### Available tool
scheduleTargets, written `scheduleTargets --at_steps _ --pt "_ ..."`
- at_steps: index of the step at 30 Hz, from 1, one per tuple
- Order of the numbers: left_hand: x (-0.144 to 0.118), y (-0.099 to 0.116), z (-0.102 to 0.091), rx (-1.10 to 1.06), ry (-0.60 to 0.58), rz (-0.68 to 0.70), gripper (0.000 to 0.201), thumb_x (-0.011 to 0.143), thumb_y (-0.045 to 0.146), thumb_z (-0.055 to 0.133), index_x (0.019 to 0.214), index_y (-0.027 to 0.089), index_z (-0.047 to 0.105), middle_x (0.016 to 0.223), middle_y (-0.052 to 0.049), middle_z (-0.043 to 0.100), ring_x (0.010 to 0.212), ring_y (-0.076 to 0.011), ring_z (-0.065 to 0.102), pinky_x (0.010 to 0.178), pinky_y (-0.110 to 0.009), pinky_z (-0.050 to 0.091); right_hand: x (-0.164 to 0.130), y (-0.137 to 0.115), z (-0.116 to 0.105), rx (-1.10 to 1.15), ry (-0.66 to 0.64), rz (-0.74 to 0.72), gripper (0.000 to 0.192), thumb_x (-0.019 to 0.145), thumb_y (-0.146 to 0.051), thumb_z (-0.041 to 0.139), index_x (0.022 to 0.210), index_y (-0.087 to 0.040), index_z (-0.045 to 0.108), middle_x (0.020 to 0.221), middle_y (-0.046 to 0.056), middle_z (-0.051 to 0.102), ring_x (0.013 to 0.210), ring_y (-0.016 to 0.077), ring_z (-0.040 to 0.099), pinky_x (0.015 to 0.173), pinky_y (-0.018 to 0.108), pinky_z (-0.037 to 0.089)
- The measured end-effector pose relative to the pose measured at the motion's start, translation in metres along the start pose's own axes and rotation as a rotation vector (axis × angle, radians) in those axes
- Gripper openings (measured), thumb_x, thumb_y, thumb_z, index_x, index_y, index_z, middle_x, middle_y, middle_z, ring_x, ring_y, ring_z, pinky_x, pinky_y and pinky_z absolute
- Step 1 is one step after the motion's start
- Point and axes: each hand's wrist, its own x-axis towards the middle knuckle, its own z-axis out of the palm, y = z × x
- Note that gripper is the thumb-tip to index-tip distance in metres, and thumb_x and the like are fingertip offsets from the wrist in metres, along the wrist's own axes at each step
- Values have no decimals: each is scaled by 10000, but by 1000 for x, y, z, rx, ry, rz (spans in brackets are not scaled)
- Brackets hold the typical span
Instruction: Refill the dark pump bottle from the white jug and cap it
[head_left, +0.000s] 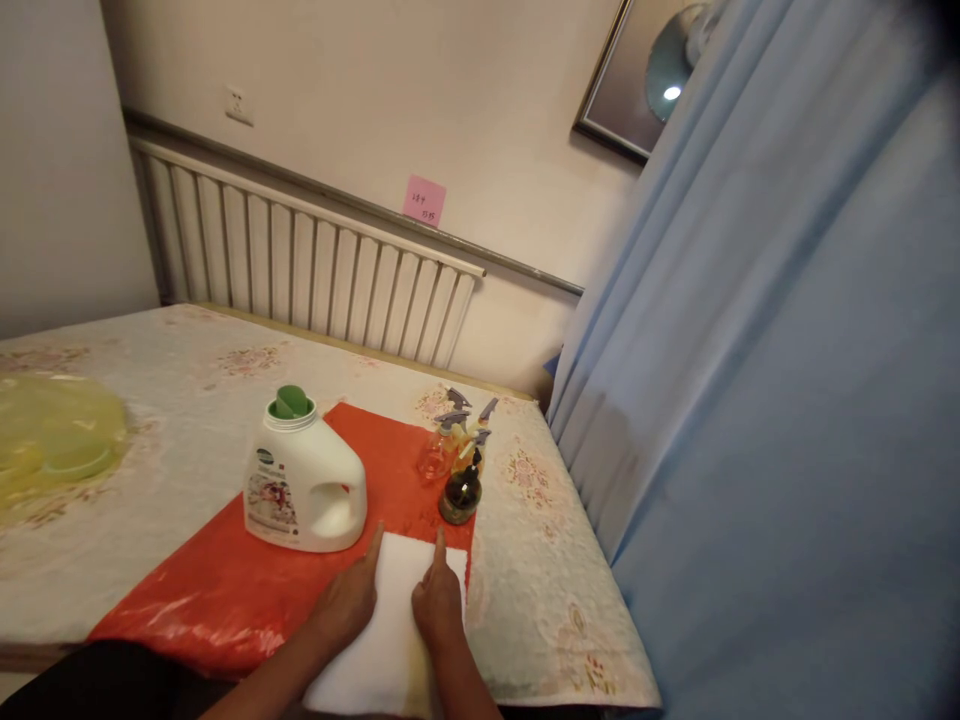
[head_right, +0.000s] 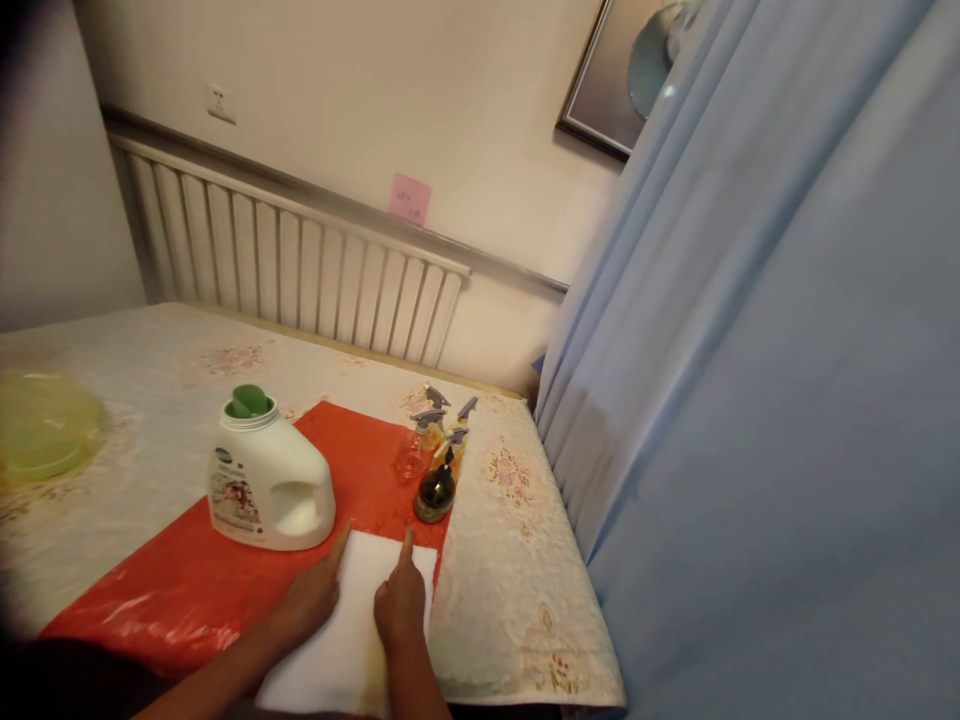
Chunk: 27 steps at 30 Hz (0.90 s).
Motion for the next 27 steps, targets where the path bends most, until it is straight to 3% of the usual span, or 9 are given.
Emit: scheduleTargets --at_steps 8,13,16,20,27 --pt "3 -4 8 -19 54 -13 765 841 49 326 1536 147 22 1217 -150 660 1065 -232 653 917 -346 455 1 0 -4 65 -25 17 846 621 58 441 1457 -46 356 626 7 605 625 199 613 576 250 410" --pt "-6 -5 12 -3 106 -16 718 859 78 338 1536 122 103 1395 -170 544 1165 -244 610 986 -366 442 5 2 -13 302 -39 28 745 631 4 529 1364 -131 508 608 -52 575 593 152 579 600 215 445" --pt "-13 -6 16 45 151 29 637 879 92 324 1510 95 233 1466 -157 481 1270 -225 536 1058 -344 403 16 6 -22 390 71 71 588 667 -70 585 1249 -153 603 601 -66 558 570 141 557 591 211 461" --pt "-17 -10 23 76 178 40 570 882 115 335 1449 127 393 1456 -134 504 1293 -254 516 1064 -388 416 44 14 -38 360 228 121 422 745 -170 580 1164 -146 619 667 -41 584 602 143 564 610 215 471" --pt "-19 -17 32 36 240 50 484 924 174 312 1365 179 511 1359 -113 598 1239 -255 563 1055 -391 436 92 15 -61 201 433 147 465 764 -231 631 1205 -95 576 1047 123 654 905 224 602 835 295 457"
